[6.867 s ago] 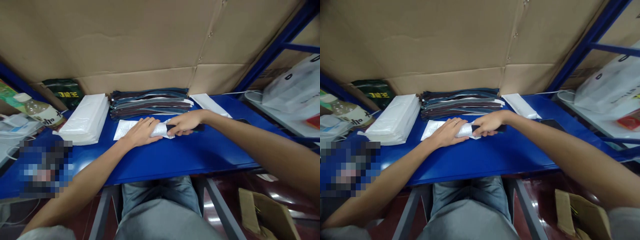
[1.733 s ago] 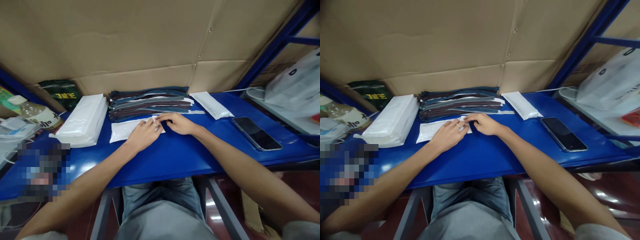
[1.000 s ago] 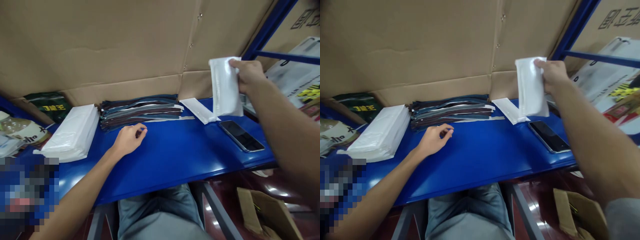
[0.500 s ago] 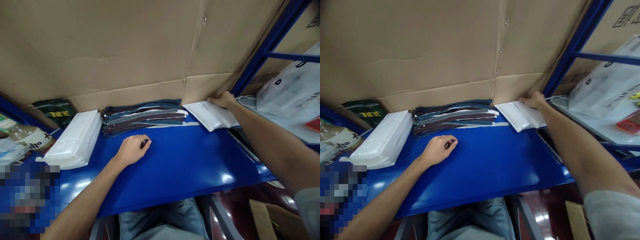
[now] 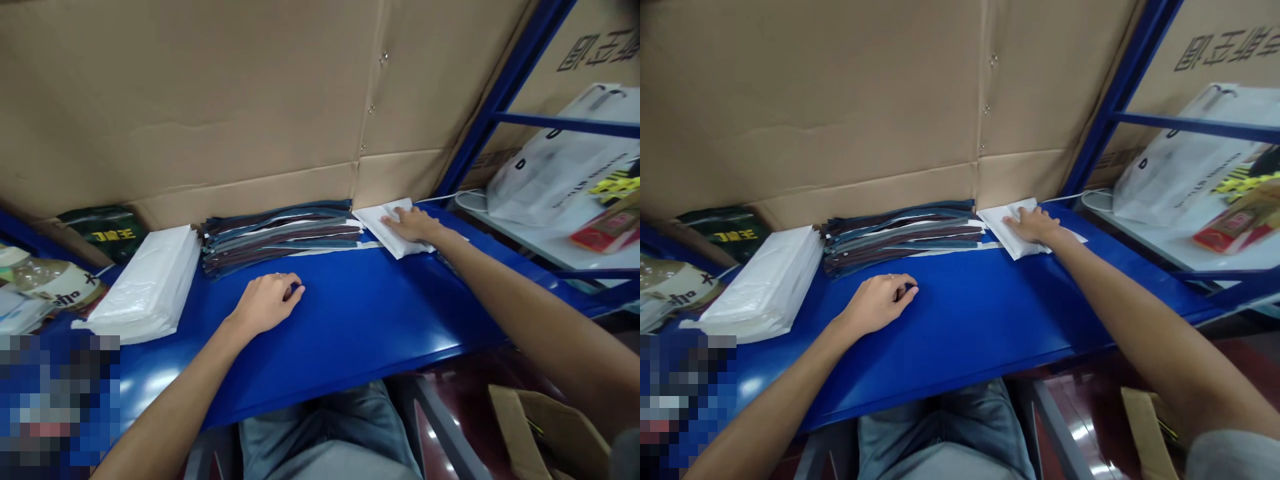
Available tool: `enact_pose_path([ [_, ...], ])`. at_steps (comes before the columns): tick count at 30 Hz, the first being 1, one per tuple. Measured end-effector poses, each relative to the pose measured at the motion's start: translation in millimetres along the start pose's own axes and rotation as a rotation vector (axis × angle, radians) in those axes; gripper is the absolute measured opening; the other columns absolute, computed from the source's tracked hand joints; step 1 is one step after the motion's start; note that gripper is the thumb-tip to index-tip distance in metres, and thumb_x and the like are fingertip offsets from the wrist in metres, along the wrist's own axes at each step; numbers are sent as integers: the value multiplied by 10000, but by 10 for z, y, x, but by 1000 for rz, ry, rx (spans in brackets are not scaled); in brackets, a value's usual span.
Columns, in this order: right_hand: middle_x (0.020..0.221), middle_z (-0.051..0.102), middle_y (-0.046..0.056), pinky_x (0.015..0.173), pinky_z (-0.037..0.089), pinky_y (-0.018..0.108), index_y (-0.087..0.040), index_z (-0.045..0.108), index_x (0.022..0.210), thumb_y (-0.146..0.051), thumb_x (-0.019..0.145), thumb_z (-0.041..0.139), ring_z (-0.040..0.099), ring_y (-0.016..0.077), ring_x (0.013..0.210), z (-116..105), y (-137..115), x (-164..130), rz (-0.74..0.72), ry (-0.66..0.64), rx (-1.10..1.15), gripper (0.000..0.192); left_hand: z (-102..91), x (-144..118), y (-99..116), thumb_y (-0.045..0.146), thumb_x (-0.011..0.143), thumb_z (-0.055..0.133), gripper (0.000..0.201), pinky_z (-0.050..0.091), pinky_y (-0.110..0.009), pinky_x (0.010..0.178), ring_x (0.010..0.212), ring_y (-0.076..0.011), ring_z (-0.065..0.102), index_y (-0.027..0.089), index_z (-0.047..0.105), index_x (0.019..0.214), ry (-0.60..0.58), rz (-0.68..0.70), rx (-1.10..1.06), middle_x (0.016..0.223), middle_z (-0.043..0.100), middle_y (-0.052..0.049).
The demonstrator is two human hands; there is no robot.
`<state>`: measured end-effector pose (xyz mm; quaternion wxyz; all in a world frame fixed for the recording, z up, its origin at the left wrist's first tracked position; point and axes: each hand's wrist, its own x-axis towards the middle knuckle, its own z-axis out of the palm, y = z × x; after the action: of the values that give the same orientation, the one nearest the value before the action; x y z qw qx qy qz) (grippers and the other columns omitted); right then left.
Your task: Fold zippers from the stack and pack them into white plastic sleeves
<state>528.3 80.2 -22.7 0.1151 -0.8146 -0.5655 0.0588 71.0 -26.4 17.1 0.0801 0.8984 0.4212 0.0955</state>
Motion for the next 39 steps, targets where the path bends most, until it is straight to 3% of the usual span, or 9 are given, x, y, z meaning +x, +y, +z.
enact_pose_path([
  [4, 1706, 401, 405, 1129, 335, 832, -123, 570, 1648, -797, 1110, 309, 434, 560, 1556, -42, -16, -58, -8, -18, -58, 901, 15, 9, -75, 402, 1127, 570, 265, 495, -332, 689, 849, -231, 758, 274, 782, 1220, 21, -32, 6, 921, 805, -23],
  [7, 1724, 389, 379, 1176, 300, 807, -93, 596, 1610, -719, 1120, 401, 363, 545, 1602, -58, -231, -201, -144, 108, -81, 819, -18, 26, -246, 380, 1119, 588, 277, 578, -357, 796, 946, -252, 782, 245, 770, 1279, 104, -138, 39, 1060, 828, -62],
  [12, 1479, 683, 230, 1174, 500, 592, -141, 738, 1384, -506, 1094, 571, 640, 418, 1381, 19, -1057, -768, -635, 295, 114, 496, -203, -7, -729, 238, 1102, 544, 344, 589, -475, 1096, 1241, -356, 719, 104, 717, 1368, 358, -424, 310, 1350, 745, -204],
  [16, 1479, 702, 187, 1161, 545, 577, -149, 768, 1289, -426, 1102, 586, 673, 395, 1349, 161, -1542, -1252, -857, 274, 174, 380, -300, -63, -1091, 159, 1086, 477, 390, 591, -528, 1093, 1246, -405, 700, 30, 675, 1397, 320, -594, 426, 1351, 718, -271],
  [26, 1452, 730, 175, 1125, 576, 588, -137, 762, 1289, -343, 1124, 584, 709, 378, 1308, 255, -1759, -1478, -983, 180, 210, 319, -219, 8, -1523, 152, 1051, 560, 336, 606, -537, 1091, 1177, -370, 758, 128, 781, 1303, 322, -603, 341, 1249, 776, -207],
  [29, 1444, 734, 170, 1120, 582, 580, -149, 766, 1279, -322, 1120, 597, 719, 369, 1303, 246, -1864, -1536, -1023, 143, 215, 289, -249, -2, -1514, 141, 1059, 516, 354, 599, -565, 1076, 1170, -388, 744, 115, 794, 1278, 357, -576, 340, 1213, 776, -224],
  [32, 1474, 720, 165, 1139, 574, 579, -164, 760, 1301, -327, 1124, 606, 698, 367, 1351, 242, -1909, -1650, -1068, 139, 250, 286, -340, -19, -1359, 160, 1068, 508, 341, 585, -580, 1084, 1226, -414, 704, 101, 803, 1228, 479, -509, 362, 1213, 768, -238],
  [35, 1475, 724, 150, 1174, 558, 553, -185, 734, 1377, -348, 1134, 606, 676, 345, 1391, 229, -1895, -1776, -1100, 150, 350, 319, -390, -10, -1038, 182, 1089, 521, 311, 589, -515, 1080, 1162, -353, 738, 133, 809, 1196, 606, -331, 208, 1186, 793, -182],
  [39, 1356, 789, 106, 1118, 591, 461, -216, 746, 1372, -387, 1126, 647, 756, 289, 1255, 225, -1876, -1839, -1064, 110, 557, 316, -213, 41, -507, 237, 1119, 587, 241, 618, -366, 876, 833, -219, 783, 190, 821, 1156, 521, -62, -207, 941, 832, -50],
])
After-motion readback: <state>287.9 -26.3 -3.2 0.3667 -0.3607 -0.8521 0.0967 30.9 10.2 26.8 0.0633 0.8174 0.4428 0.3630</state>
